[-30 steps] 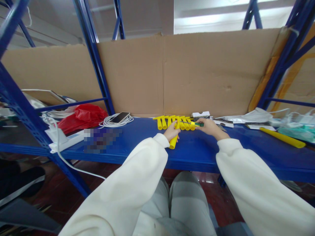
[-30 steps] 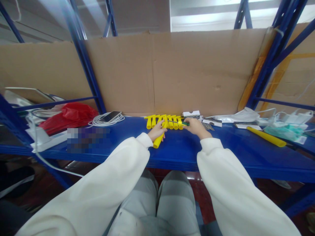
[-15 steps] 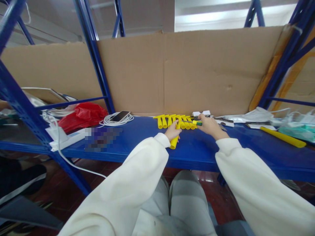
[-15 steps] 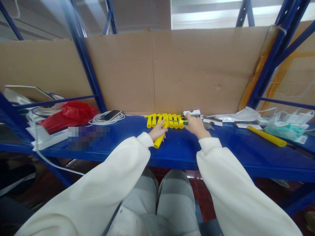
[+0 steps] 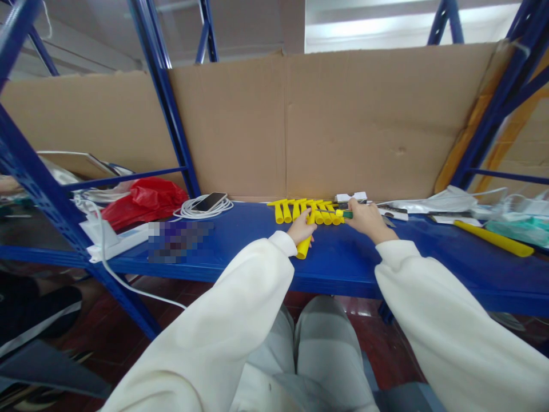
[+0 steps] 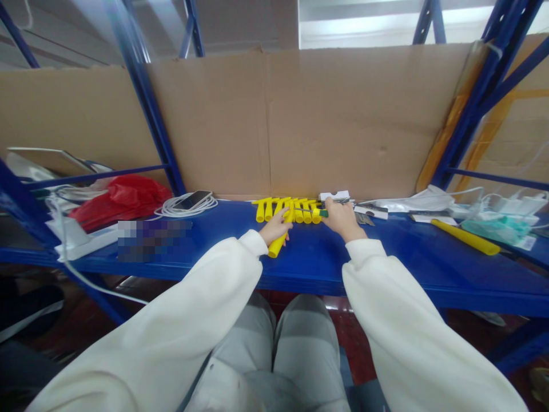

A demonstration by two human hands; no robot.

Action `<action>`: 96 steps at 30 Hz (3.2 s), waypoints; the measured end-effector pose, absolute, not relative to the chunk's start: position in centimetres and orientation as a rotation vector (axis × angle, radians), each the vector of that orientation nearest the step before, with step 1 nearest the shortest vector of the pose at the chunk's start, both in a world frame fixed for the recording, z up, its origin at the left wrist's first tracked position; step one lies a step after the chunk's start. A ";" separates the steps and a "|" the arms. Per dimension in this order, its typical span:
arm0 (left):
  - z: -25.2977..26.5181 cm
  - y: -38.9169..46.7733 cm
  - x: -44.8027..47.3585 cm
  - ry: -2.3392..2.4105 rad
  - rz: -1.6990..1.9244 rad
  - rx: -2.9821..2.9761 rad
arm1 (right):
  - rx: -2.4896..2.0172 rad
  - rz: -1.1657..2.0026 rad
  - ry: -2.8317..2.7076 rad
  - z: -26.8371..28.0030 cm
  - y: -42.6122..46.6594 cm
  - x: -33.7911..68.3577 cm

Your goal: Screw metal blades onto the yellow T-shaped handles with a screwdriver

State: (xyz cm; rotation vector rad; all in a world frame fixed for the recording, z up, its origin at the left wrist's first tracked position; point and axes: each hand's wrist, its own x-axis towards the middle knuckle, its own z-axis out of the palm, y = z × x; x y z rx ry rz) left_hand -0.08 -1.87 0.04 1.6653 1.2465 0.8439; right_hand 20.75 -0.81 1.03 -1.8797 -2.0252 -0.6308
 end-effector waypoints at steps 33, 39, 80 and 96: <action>0.2 -1.9 0.0 1.266 0.817 1.676 | -1.982 -0.566 -2.052 1.7 -1.9 20.1; 0.2 -2.0 -0.1 1.254 0.834 1.672 | -1.991 -0.502 -2.105 1.7 -2.0 19.9; 0.1 -1.8 0.0 1.245 0.797 1.659 | -1.976 -0.492 -2.075 1.6 -1.9 20.1; 0.3 -2.0 0.0 1.228 0.806 1.634 | -1.961 -0.396 -2.057 1.2 -1.4 20.3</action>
